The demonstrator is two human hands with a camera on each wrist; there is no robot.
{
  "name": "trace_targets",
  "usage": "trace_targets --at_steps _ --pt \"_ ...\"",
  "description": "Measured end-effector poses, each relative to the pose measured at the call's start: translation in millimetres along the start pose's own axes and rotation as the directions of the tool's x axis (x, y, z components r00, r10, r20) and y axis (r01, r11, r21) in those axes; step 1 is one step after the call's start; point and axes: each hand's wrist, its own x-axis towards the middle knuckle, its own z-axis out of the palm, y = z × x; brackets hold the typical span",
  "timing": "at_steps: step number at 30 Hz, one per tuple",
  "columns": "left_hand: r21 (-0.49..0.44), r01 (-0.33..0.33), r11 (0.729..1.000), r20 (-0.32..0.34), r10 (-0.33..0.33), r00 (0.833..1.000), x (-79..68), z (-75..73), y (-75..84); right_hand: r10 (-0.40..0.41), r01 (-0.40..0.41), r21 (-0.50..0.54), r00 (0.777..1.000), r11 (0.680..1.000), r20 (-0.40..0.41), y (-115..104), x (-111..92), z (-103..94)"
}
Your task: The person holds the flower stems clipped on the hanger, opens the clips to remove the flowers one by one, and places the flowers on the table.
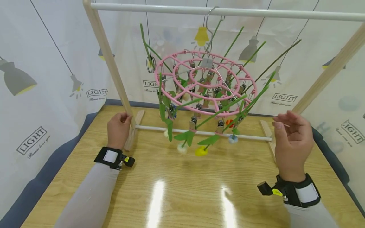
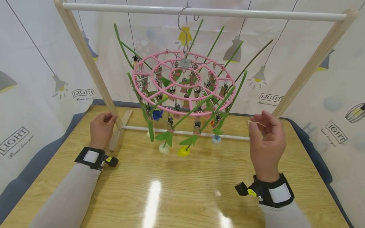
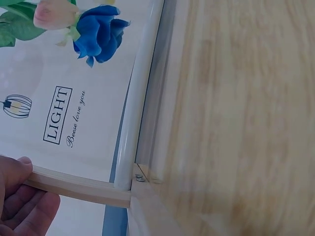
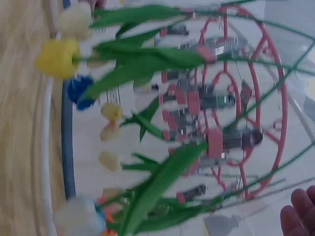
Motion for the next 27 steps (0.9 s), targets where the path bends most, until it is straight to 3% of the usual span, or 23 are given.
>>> trace_targets --at_steps 2,4,7,10,14,18,27 --pt "-0.002 -0.004 1.000 0.003 0.004 1.000 -1.2 -1.0 0.0 0.005 -0.018 0.119 0.994 0.993 0.111 -5.4 -10.4 7.4" --pt "-0.003 -0.005 1.000 0.008 0.005 1.000 -2.1 -1.7 -0.6 0.028 -0.076 0.195 0.971 0.978 0.239 -6.3 -20.5 13.9" --pt "-0.002 -0.002 1.000 0.009 0.002 1.000 -3.0 -2.1 -1.3 0.118 -0.211 0.200 0.911 0.957 0.396 -3.3 -33.5 24.6" --pt "-0.006 -0.005 1.000 0.008 0.005 1.000 -3.2 -2.2 -1.4 0.226 -0.330 0.143 0.848 0.933 0.480 2.8 -45.3 36.1" --pt "-0.012 -0.002 1.000 0.012 0.002 1.000 -3.3 -2.4 -1.1 0.314 -0.431 0.109 0.787 0.896 0.531 14.0 -58.0 50.3" --pt "-0.018 0.004 1.000 0.017 -0.003 1.000 -3.4 -2.4 -0.4 0.362 -0.486 0.092 0.751 0.869 0.552 24.4 -65.9 60.1" --pt "-0.011 0.010 1.000 0.016 -0.010 1.000 -2.7 -2.9 3.1 0.386 -0.518 0.089 0.731 0.851 0.563 33.4 -69.9 69.0"
